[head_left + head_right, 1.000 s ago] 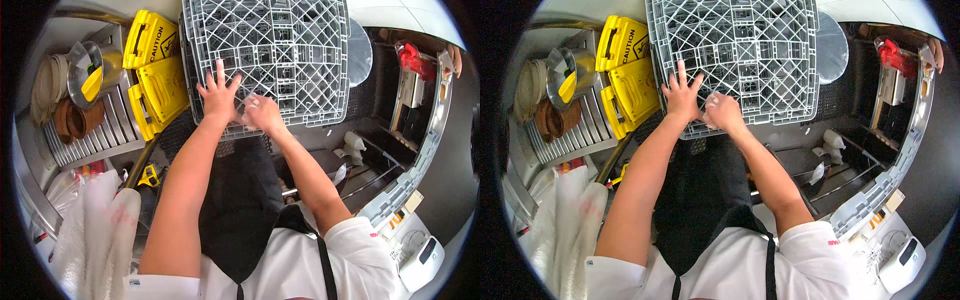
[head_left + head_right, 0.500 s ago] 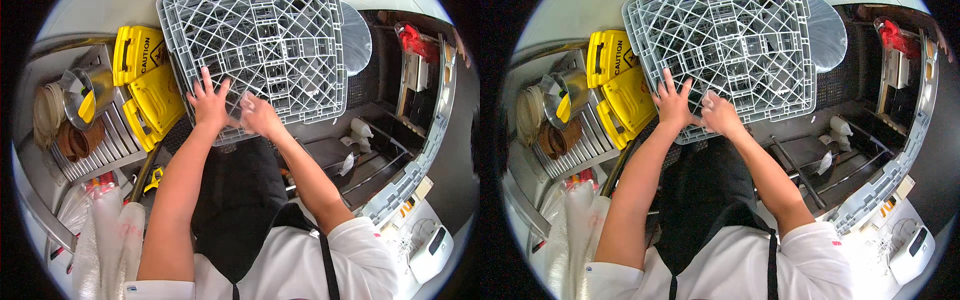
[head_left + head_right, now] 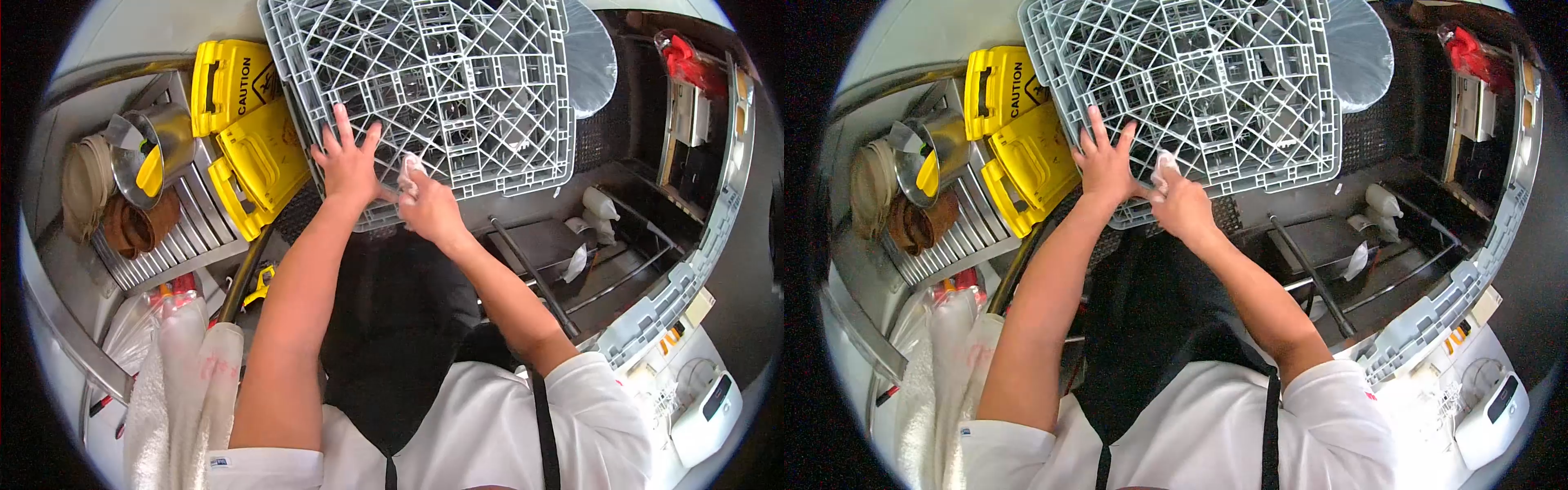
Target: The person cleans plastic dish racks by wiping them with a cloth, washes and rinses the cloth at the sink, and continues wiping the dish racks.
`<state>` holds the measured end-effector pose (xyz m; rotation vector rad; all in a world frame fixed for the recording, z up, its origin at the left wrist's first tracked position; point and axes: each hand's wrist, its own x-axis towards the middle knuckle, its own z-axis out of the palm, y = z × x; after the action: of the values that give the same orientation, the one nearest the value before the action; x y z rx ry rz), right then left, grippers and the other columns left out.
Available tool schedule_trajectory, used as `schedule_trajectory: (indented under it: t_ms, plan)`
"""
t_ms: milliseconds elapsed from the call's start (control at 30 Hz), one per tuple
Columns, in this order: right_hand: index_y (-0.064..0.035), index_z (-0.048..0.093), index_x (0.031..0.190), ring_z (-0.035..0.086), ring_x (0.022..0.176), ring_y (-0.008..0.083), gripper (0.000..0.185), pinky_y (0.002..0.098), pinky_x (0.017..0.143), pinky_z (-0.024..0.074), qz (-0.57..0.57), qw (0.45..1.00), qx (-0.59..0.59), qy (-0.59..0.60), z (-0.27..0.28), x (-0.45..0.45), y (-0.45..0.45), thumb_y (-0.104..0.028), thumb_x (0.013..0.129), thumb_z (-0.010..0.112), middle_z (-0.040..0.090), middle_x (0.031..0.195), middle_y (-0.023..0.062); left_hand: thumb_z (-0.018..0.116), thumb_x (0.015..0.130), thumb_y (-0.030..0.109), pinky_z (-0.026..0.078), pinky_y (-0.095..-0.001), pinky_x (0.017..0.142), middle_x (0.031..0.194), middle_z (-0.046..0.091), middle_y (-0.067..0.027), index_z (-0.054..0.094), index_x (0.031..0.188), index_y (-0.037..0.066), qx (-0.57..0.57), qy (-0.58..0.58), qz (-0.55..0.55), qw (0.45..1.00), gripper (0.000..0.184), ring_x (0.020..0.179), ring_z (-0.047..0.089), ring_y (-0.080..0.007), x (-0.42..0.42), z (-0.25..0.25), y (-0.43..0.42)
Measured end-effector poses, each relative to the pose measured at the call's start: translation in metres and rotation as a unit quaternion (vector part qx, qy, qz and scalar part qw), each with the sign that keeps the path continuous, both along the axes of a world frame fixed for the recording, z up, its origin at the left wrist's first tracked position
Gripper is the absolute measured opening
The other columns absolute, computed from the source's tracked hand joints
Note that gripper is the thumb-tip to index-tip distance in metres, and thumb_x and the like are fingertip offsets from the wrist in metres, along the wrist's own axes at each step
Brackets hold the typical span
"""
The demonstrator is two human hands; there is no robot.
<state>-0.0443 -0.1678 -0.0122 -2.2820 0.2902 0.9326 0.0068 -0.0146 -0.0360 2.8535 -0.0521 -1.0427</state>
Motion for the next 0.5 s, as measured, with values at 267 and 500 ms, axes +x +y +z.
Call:
schedule_trajectory:
  t_ms: [267, 500]
  plan:
    - [0.0012, 0.062, 0.097, 0.072, 0.083, 0.0417, 0.024, 0.0429, 0.076, 0.0572, 0.017, 0.993, 0.113, 0.040, -0.042, 0.026, 0.006, -0.020, 0.088, 0.057, 0.069, 0.081, 0.0243, 0.092, 0.063, 0.039, 0.026, -0.0715, 0.113, 0.168, -0.006, -0.0284, 0.035, 0.154, 0.035, 0.004, -0.048, -0.010, 0.999, 0.108, 0.148, 0.020, -0.0535, -0.010, -0.022, 0.003]
    - [-0.0007, 0.062, 0.092, 0.072, 0.083, 0.0424, 0.024, 0.0471, 0.078, 0.0580, 0.038, 0.997, 0.044, -0.049, -0.012, 0.003, 0.007, -0.024, 0.092, 0.055, 0.072, 0.086, 0.0242, 0.096, 0.057, 0.040, 0.028, -0.0705, 0.112, 0.170, -0.005, -0.0238, 0.039, 0.153, 0.039, -0.018, -0.028, 0.011, 0.999, 0.112, 0.149, 0.021, -0.0498, -0.005, -0.005, 0.002]
